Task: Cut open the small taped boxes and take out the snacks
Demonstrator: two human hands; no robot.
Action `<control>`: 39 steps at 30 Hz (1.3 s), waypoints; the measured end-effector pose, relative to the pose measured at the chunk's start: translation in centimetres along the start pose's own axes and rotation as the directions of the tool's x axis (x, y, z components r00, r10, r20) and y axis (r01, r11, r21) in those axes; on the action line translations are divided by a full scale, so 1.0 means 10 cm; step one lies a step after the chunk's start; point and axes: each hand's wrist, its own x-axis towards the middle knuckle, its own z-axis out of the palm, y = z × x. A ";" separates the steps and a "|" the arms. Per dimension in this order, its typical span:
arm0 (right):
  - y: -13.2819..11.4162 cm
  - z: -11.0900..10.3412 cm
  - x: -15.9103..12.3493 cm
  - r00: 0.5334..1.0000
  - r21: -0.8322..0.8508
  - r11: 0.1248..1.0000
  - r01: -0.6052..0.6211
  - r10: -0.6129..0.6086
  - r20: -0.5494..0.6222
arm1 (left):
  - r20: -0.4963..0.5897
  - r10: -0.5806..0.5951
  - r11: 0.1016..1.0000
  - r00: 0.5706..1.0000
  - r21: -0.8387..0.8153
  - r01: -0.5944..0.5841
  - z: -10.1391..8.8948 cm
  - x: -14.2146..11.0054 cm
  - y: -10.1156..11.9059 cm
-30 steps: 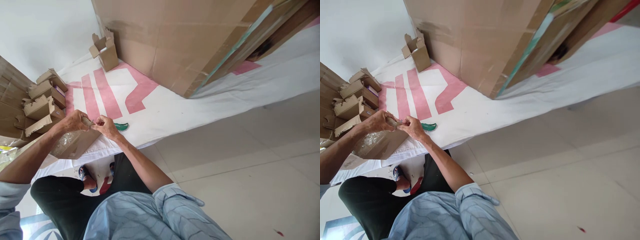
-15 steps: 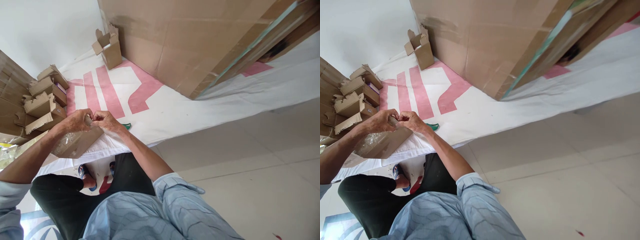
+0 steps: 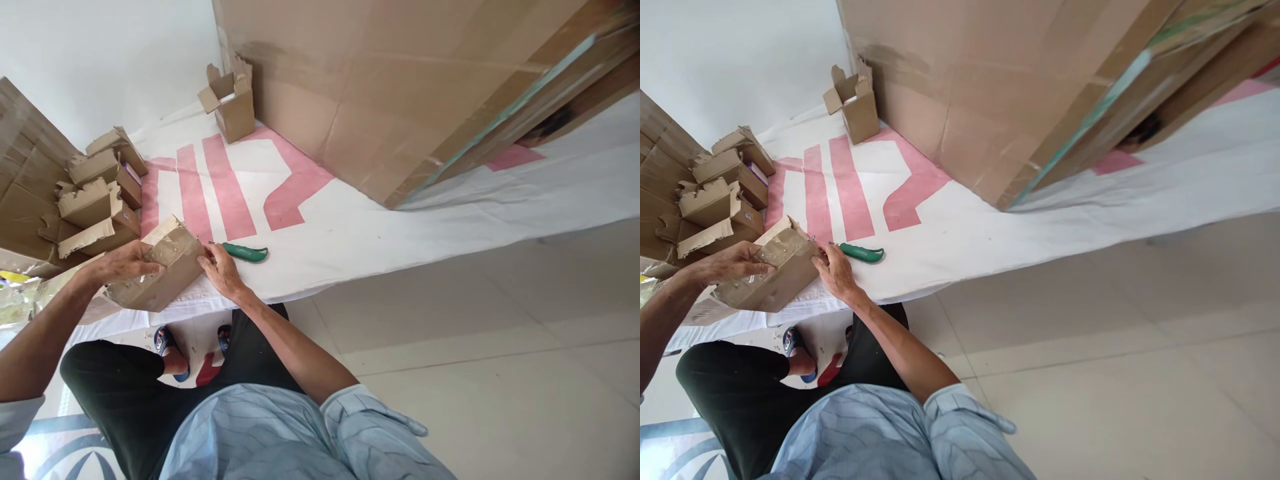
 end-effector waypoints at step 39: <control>-0.73 0.01 -1.00 0.963 -0.275 0.932 0.238 -0.189 0.193 | -0.528 -0.062 0.959 0.847 0.203 0.196 0.30 0.32 -0.69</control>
